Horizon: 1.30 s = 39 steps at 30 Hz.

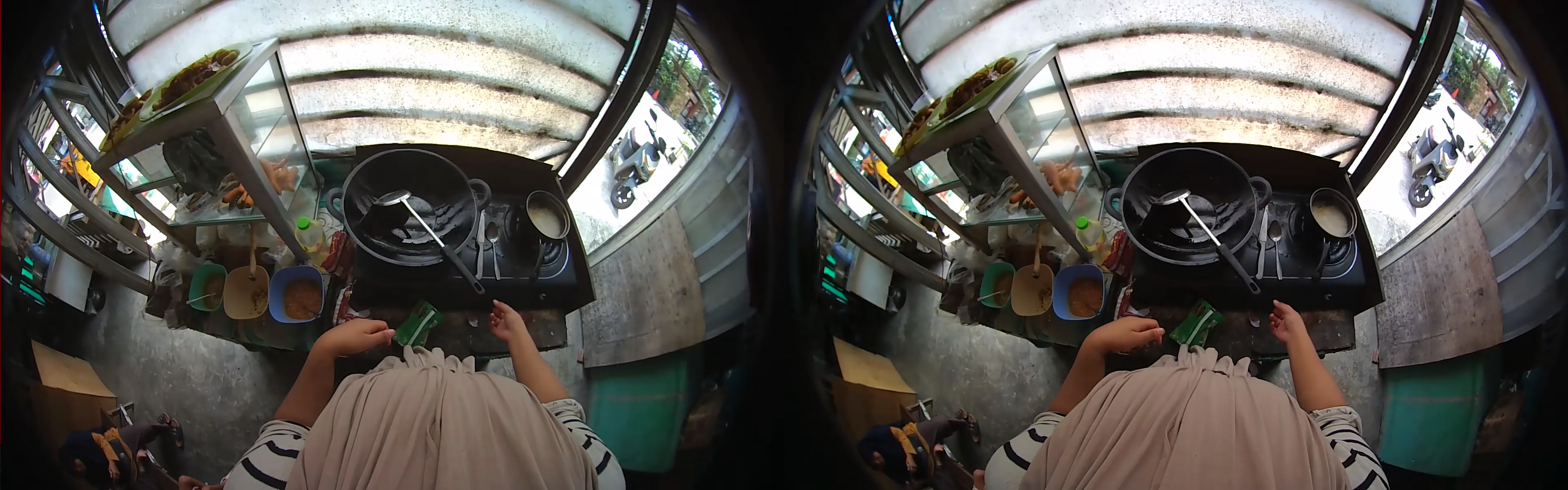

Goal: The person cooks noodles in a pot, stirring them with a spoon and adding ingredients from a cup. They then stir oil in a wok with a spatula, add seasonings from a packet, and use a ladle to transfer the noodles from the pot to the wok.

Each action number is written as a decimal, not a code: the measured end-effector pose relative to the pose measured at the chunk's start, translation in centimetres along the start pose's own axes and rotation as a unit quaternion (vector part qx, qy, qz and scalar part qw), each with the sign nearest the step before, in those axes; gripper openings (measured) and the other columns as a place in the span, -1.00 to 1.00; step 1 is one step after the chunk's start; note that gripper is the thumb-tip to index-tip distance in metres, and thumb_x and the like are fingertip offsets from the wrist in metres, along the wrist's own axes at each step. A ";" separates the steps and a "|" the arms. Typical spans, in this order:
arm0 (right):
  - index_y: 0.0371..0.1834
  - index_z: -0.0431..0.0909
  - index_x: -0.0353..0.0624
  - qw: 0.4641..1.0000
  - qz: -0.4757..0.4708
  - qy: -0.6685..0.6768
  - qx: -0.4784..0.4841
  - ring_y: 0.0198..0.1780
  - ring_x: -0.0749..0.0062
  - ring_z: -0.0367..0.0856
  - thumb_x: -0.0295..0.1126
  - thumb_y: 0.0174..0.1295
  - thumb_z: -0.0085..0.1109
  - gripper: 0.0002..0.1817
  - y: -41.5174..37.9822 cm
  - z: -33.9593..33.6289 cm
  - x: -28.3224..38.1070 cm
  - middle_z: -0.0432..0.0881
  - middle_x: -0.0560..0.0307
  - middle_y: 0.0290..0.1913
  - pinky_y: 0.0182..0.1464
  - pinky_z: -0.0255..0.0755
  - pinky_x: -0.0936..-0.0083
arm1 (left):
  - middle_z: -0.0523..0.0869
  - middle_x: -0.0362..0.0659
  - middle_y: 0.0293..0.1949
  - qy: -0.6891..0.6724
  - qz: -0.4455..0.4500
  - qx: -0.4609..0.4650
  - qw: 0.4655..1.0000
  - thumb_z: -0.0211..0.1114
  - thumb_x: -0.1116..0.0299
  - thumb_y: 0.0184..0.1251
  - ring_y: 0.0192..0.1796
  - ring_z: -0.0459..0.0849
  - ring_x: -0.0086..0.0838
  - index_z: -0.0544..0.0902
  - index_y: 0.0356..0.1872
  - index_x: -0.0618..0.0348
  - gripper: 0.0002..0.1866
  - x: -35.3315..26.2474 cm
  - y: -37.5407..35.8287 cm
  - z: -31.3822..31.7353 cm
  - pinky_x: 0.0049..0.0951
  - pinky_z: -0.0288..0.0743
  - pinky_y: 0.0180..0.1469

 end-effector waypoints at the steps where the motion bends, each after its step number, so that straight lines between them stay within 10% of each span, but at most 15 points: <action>1: -0.40 0.55 0.03 1.000 -0.003 0.003 -0.001 -0.44 0.57 0.52 -0.24 0.01 0.46 -0.77 -0.3 -0.4 -0.6 0.53 0.39 -0.44 -0.44 0.36 0.58 | 0.62 -0.18 -0.39 0.003 0.002 0.002 1.000 -0.02 -0.03 0.43 -0.31 0.57 -0.47 0.63 -0.21 0.17 -0.55 -0.5 0.0 -0.1 -0.43 0.44 -0.19; 27: -0.46 0.52 -0.01 0.979 -0.128 -0.158 -0.018 -0.61 0.75 0.34 -0.28 0.06 0.43 -0.78 -0.7 1.9 -0.9 0.52 0.38 -0.54 -0.57 0.20 0.79 | 0.72 -0.19 -0.26 -0.034 0.028 -0.034 0.998 -0.02 0.02 0.45 -0.21 0.63 -0.47 0.60 -0.11 0.18 -0.58 2.6 -1.4 0.9 -0.47 0.45 -0.09; 39: -0.35 0.56 0.00 0.997 -0.010 -0.076 0.025 -0.43 0.59 0.56 -0.23 0.11 0.39 -0.80 0.2 2.0 -1.2 0.60 0.34 -0.42 -0.55 0.27 0.67 | 0.67 -0.22 -0.10 -0.062 0.027 -0.069 0.995 -0.01 0.03 0.46 -0.11 0.59 -0.52 0.55 0.06 0.18 -0.56 3.1 -2.6 2.3 -0.49 0.44 0.02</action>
Point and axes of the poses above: each hand's wrist, its own y-axis towards the middle knuckle, its own z-axis out of the palm, x = y × z, the point moved 4 cm from there along y, towards the middle knuckle
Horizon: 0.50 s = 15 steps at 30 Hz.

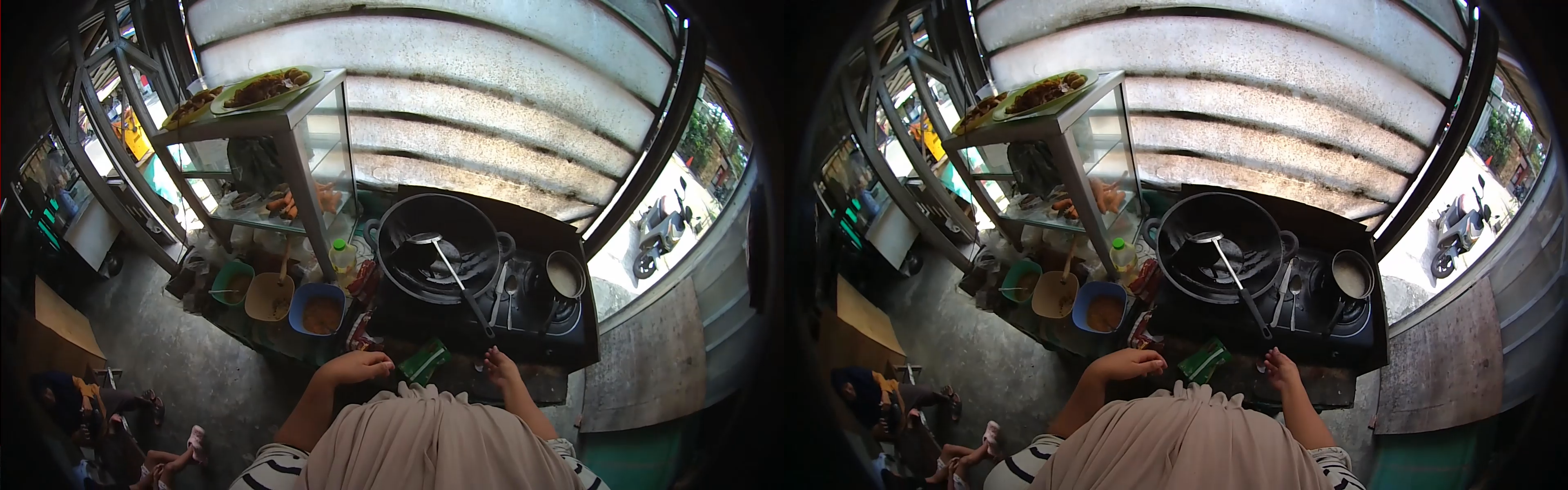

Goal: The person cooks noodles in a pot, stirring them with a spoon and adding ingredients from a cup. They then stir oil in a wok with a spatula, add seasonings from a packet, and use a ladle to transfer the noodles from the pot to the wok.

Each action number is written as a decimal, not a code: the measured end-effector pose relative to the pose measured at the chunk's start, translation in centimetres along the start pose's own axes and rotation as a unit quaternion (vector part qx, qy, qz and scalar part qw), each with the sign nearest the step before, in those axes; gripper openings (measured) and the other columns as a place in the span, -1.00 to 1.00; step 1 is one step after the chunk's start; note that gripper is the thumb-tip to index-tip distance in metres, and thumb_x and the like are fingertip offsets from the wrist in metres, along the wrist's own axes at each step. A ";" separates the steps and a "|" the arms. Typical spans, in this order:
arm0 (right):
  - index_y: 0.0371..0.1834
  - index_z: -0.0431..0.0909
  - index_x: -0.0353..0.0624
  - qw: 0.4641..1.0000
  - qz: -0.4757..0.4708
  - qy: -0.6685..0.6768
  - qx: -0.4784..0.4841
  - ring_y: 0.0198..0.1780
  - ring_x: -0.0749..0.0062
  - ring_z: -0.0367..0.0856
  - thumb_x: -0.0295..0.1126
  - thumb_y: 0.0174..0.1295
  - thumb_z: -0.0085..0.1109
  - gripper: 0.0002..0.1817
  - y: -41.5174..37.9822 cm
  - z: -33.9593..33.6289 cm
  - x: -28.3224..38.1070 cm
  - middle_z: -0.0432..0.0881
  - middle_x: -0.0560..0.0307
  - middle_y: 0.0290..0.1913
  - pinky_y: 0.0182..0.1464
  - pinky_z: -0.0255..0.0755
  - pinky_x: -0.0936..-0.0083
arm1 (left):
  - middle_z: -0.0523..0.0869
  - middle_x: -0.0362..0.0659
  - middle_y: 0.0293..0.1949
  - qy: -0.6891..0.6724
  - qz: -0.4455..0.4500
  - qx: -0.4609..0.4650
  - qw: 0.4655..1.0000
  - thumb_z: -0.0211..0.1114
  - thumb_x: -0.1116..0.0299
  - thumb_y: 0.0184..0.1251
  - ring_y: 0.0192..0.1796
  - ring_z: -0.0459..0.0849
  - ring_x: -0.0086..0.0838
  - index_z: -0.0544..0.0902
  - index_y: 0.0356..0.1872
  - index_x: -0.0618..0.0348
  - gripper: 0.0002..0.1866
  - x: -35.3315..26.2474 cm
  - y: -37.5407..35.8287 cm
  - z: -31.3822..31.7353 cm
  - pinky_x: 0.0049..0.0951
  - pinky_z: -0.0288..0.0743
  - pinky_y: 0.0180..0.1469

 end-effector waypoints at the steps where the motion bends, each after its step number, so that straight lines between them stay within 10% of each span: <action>1: -0.34 0.57 -0.01 1.000 0.009 0.007 0.023 -0.39 0.59 0.57 -0.22 0.12 0.39 -0.80 0.2 0.1 0.1 0.61 0.34 -0.39 -0.54 0.27 0.67 | 0.66 -0.20 -0.07 -0.006 0.008 -0.011 1.000 0.00 0.03 0.46 -0.09 0.59 -0.51 0.53 0.09 0.18 -0.55 -0.4 0.0 -0.1 -0.48 0.44 0.03; 15: -0.42 0.53 0.03 0.997 0.075 0.009 0.030 -0.44 0.54 0.45 -0.06 0.20 0.25 -0.74 0.0 -7.5 1.1 0.54 0.35 -0.45 -0.37 0.30 0.57 | 0.68 -0.19 -0.17 -0.049 0.004 -0.039 0.998 0.06 0.05 0.43 -0.13 0.61 -0.53 0.49 0.16 0.14 -0.55 -5.4 4.3 5.7 -0.50 0.45 -0.04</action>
Point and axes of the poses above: each hand's wrist, its own y-axis towards the middle knuckle, its own z-axis out of the palm, x = y × z, the point moved 4 cm from there along y, towards the middle knuckle
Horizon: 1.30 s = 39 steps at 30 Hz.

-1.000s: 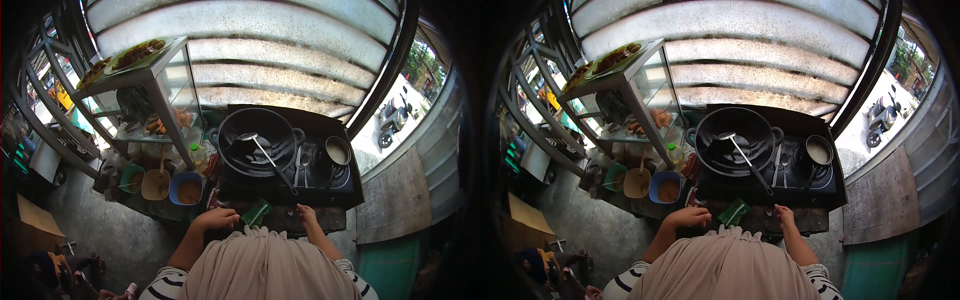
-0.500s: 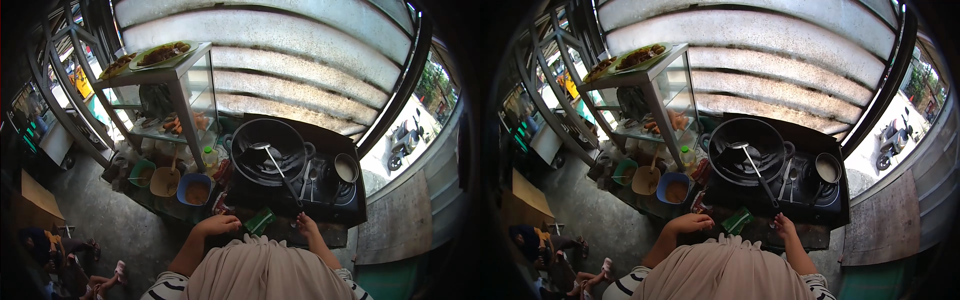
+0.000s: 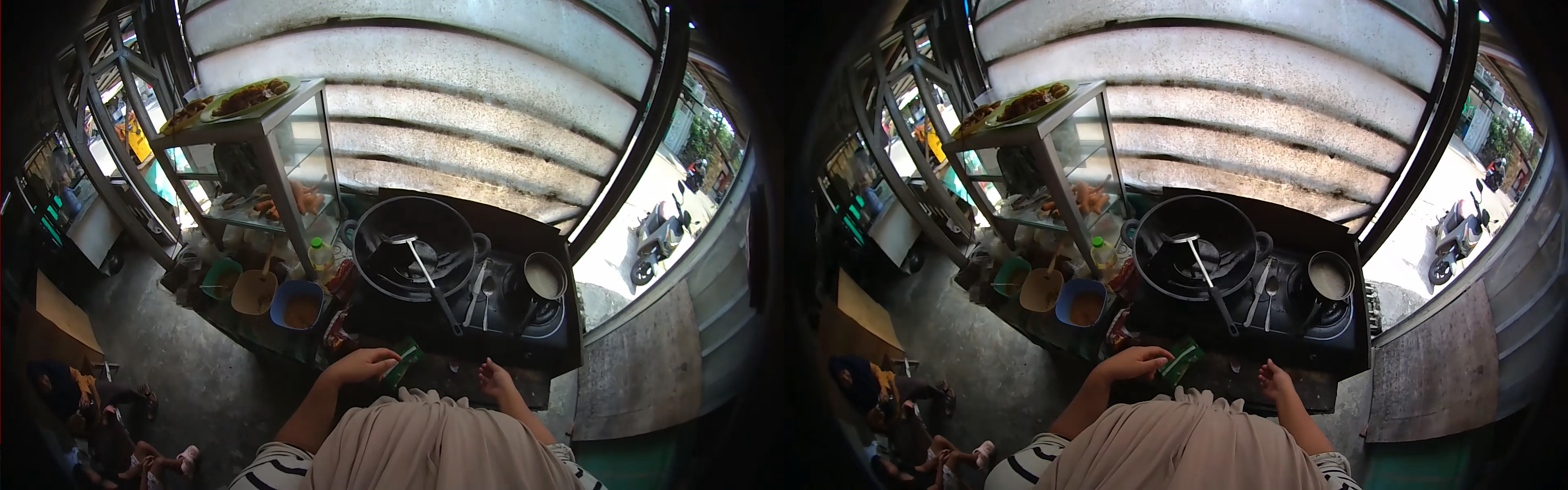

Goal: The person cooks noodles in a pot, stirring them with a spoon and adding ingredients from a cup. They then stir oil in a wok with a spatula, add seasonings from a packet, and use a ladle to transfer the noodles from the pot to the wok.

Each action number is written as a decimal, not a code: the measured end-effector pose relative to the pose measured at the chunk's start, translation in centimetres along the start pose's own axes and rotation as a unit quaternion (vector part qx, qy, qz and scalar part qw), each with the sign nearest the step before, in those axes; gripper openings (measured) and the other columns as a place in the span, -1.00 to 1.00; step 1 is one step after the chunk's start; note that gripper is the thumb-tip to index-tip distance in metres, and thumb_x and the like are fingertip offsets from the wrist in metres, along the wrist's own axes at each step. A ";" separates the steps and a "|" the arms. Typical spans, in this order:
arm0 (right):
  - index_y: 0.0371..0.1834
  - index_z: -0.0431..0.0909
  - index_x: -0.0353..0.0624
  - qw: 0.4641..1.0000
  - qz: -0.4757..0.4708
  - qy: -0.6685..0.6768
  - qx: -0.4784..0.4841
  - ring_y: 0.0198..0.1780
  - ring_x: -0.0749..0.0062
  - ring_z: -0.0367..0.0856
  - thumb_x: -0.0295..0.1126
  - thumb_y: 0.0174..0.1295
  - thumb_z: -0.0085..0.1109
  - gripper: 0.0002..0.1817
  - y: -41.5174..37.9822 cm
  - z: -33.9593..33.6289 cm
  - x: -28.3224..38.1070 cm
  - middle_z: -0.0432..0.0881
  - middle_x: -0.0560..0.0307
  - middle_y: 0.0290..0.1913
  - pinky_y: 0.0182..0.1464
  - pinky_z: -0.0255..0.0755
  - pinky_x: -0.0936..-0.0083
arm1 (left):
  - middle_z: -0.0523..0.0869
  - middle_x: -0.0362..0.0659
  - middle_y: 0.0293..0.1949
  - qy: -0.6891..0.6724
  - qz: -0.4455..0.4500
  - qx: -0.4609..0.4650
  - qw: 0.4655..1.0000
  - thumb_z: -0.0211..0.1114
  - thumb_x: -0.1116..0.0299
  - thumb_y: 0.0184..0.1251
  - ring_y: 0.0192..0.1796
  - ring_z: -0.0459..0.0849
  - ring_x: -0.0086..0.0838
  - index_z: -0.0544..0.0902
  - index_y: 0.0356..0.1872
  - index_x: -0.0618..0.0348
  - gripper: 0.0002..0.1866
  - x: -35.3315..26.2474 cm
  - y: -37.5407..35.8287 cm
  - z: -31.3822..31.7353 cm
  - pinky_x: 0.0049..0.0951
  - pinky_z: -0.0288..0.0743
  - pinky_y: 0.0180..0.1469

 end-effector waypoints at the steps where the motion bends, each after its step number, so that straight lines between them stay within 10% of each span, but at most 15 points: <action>1: -0.42 0.53 0.02 1.000 0.007 -0.027 0.007 -0.45 0.52 0.47 -0.08 0.21 0.23 -0.75 -0.8 -0.8 0.2 0.54 0.34 -0.47 -0.36 0.33 0.55 | 0.69 -0.22 -0.22 -0.026 -0.005 -0.020 0.999 0.09 0.08 0.43 -0.18 0.61 -0.57 0.51 0.15 0.12 -0.58 -0.7 0.7 0.8 -0.53 0.46 -0.11; 13: -0.42 0.45 0.09 1.000 -0.003 -0.020 0.007 -0.45 0.51 0.46 -0.27 0.09 0.38 -0.78 -2.7 -17.3 4.3 0.51 0.38 -0.46 -0.43 0.30 0.49 | 0.74 -0.20 -0.21 -0.097 0.105 -0.165 0.976 0.29 0.35 0.26 -0.27 0.64 -0.62 0.62 0.00 0.14 -0.71 -5.9 8.0 13.6 -0.58 0.50 -0.15; 27: -0.42 0.49 0.07 0.999 0.037 -0.001 -0.021 -0.35 0.47 0.47 -0.20 0.12 0.33 -0.81 -3.1 -23.3 7.0 0.54 0.34 -0.44 -0.30 0.28 0.47 | 0.49 -0.36 -0.62 -0.153 0.044 -0.269 0.950 0.05 0.00 0.45 -0.60 0.41 -0.76 0.66 -0.09 0.09 -0.61 -6.1 9.0 18.6 -0.69 0.26 -0.53; 39: -0.10 0.58 0.12 1.000 0.011 -0.015 0.025 -0.37 0.50 0.49 -0.26 0.17 0.24 -0.78 -2.6 -24.8 9.2 0.58 0.34 -0.37 -0.31 0.34 0.49 | 0.53 -0.27 0.09 -0.527 -0.027 -0.230 0.818 0.03 0.00 0.42 -0.21 0.60 -0.46 0.27 0.25 -0.10 -0.54 -3.6 11.6 15.5 -0.61 0.37 -0.40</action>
Point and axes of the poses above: each hand's wrist, its own y-axis towards the middle knuckle, its own z-axis out of the palm, x = y × z, the point moved 4 cm from there along y, towards the middle knuckle
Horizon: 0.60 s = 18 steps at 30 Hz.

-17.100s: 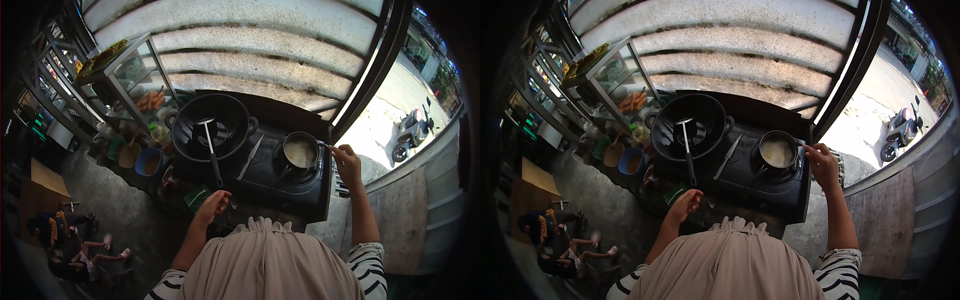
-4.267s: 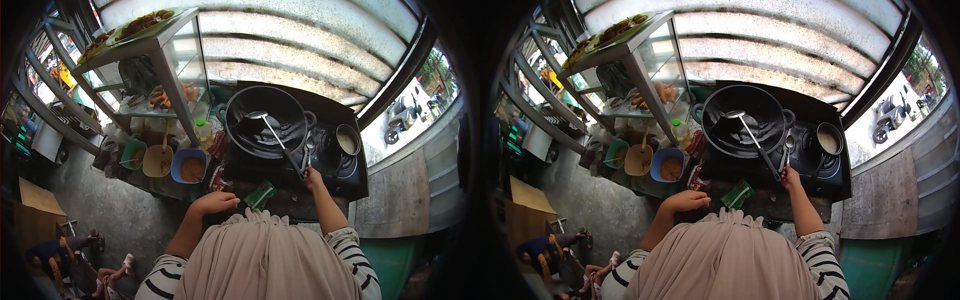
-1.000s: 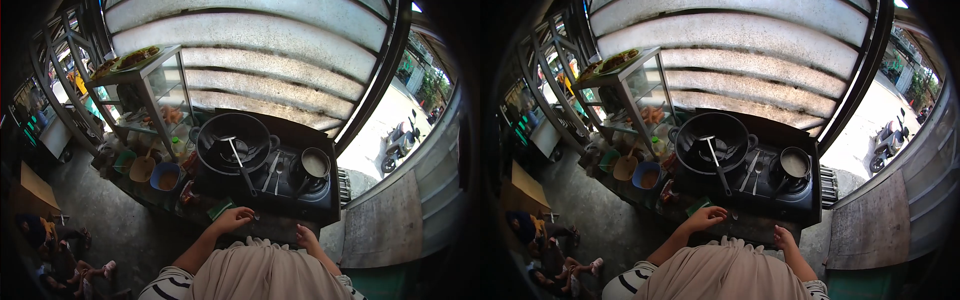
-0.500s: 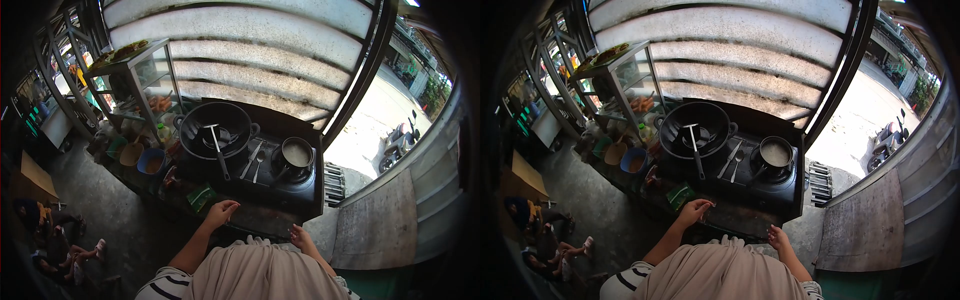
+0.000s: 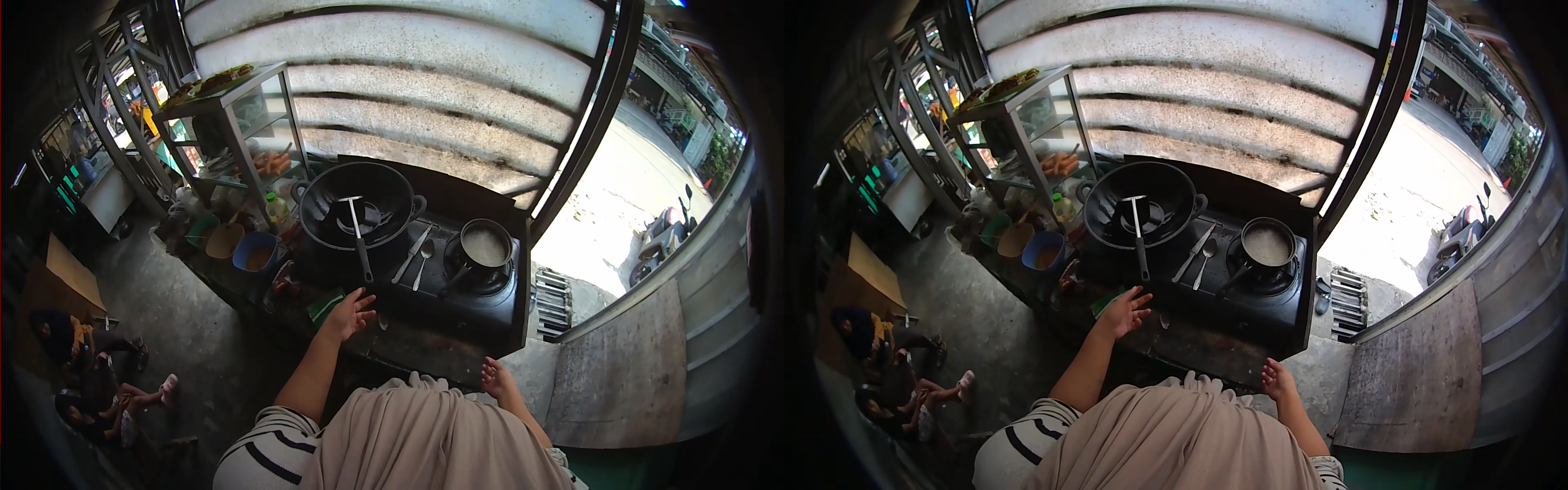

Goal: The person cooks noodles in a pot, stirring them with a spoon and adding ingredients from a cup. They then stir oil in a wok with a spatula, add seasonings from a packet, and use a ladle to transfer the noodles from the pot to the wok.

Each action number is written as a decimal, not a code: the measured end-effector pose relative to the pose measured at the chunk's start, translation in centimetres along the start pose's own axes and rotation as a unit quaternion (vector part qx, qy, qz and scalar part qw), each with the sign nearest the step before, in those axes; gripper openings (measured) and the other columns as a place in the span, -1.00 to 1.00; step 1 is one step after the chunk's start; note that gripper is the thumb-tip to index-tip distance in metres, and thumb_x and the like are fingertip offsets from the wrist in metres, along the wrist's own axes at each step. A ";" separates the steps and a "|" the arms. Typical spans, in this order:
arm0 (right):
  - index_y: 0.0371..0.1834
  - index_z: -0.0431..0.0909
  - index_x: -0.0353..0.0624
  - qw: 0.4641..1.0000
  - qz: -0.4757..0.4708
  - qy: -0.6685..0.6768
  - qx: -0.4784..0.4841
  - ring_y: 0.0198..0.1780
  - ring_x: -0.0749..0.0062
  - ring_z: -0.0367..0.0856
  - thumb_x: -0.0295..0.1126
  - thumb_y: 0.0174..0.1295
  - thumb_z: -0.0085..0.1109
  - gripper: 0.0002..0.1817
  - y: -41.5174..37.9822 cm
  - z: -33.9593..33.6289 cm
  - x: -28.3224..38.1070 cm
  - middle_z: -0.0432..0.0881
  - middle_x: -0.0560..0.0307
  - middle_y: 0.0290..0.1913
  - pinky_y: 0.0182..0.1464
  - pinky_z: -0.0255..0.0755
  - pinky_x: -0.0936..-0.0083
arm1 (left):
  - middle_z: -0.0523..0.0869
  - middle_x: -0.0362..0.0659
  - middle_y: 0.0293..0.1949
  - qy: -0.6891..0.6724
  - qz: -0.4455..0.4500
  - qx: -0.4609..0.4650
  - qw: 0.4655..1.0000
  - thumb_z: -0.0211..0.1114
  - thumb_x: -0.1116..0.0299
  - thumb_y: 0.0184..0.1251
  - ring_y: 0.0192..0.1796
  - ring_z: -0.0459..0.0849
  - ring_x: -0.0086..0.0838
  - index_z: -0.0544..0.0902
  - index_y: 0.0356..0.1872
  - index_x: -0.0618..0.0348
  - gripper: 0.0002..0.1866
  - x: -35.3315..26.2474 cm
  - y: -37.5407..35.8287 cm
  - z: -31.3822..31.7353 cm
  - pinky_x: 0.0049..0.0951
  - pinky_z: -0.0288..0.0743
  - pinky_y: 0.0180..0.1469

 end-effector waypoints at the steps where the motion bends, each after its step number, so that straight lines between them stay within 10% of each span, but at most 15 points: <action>1: -0.10 0.58 0.12 1.000 0.000 0.002 0.001 -0.37 0.50 0.49 -0.26 0.17 0.24 -0.78 0.1 -0.1 0.2 0.58 0.34 -0.37 -0.31 0.34 0.49 | 0.53 -0.27 0.09 0.003 0.000 0.000 1.000 0.03 0.00 0.42 -0.21 0.60 -0.46 0.27 0.25 -0.10 -0.54 -0.2 0.1 0.2 -0.61 0.37 -0.40; 18: -0.13 0.59 0.10 0.999 0.041 0.004 -0.006 -0.41 0.48 0.52 -0.24 0.21 0.17 -0.82 0.1 -1.0 0.0 0.59 0.32 -0.42 -0.32 0.35 0.45 | 0.67 -0.36 -0.13 -0.238 -0.018 0.045 0.970 0.06 0.10 0.37 -0.17 0.58 -0.50 0.55 -0.10 -0.02 -0.74 -0.3 1.8 0.5 -0.51 0.35 -0.29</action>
Point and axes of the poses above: each hand's wrist, its own y-axis towards the middle knuckle, its own z-axis out of the palm, x = y × z, the point moved 4 cm from there along y, towards the middle knuckle
